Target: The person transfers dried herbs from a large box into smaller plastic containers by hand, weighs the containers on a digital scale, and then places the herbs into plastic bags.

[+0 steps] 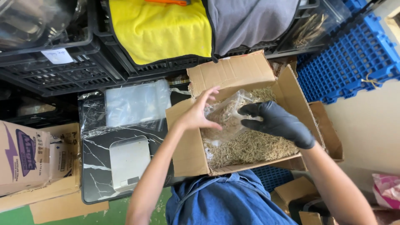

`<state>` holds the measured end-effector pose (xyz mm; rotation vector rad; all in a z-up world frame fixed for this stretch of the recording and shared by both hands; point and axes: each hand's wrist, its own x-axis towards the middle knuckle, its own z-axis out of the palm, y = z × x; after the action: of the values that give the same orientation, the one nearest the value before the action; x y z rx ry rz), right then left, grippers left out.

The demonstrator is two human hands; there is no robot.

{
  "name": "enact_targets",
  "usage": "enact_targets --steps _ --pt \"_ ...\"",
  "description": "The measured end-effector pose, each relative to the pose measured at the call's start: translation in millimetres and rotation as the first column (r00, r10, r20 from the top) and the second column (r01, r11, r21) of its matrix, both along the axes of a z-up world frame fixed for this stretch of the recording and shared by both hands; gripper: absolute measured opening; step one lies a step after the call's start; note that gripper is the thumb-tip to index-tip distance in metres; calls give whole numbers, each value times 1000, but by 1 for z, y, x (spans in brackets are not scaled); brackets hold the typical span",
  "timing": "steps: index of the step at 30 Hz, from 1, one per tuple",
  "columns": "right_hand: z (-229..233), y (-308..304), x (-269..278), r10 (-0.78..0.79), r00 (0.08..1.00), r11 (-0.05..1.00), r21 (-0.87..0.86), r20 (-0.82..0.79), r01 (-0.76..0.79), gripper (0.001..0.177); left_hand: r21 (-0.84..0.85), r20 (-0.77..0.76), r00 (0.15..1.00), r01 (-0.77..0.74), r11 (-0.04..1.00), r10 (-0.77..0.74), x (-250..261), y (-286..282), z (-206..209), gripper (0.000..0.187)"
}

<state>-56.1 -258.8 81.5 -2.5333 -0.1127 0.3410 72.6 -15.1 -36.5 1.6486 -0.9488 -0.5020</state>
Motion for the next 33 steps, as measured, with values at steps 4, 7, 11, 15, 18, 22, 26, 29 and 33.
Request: enact_targets --steps 4,7,11,15,18,22,26,29,33 --pt "-8 40 -21 4 995 968 250 96 -29 20 173 -22 975 222 960 -221 12 -20 -1 148" --pt "-28 41 -31 58 979 981 169 197 -92 11 193 -96 905 426 884 -415 7 -29 3 129" --pt "-26 38 -40 34 967 979 186 253 -83 11 293 -34 946 319 901 -324 -13 -30 -31 120" --pt "21 42 -43 29 932 979 179 362 -100 8 152 15 995 95 984 -98 -33 -36 -36 96" --pt "10 8 -36 -275 869 926 357 410 125 22 89 35 999 12 996 -15 -40 -31 -32 89" --pt "20 18 -17 -269 922 940 284 280 188 46 60 17 1000 -2 998 1 -43 -30 -34 88" --pt "12 19 -8 -205 901 953 287 382 95 15 30 -60 997 -52 998 54 -48 -24 -10 91" --pt "52 31 -16 -173 878 958 283 447 45 18 -10 -125 985 -124 992 122 -48 -17 -2 88" --pt "76 33 -12 -187 876 910 415 444 -17 36 -102 -160 964 -230 968 212 -50 -12 12 84"
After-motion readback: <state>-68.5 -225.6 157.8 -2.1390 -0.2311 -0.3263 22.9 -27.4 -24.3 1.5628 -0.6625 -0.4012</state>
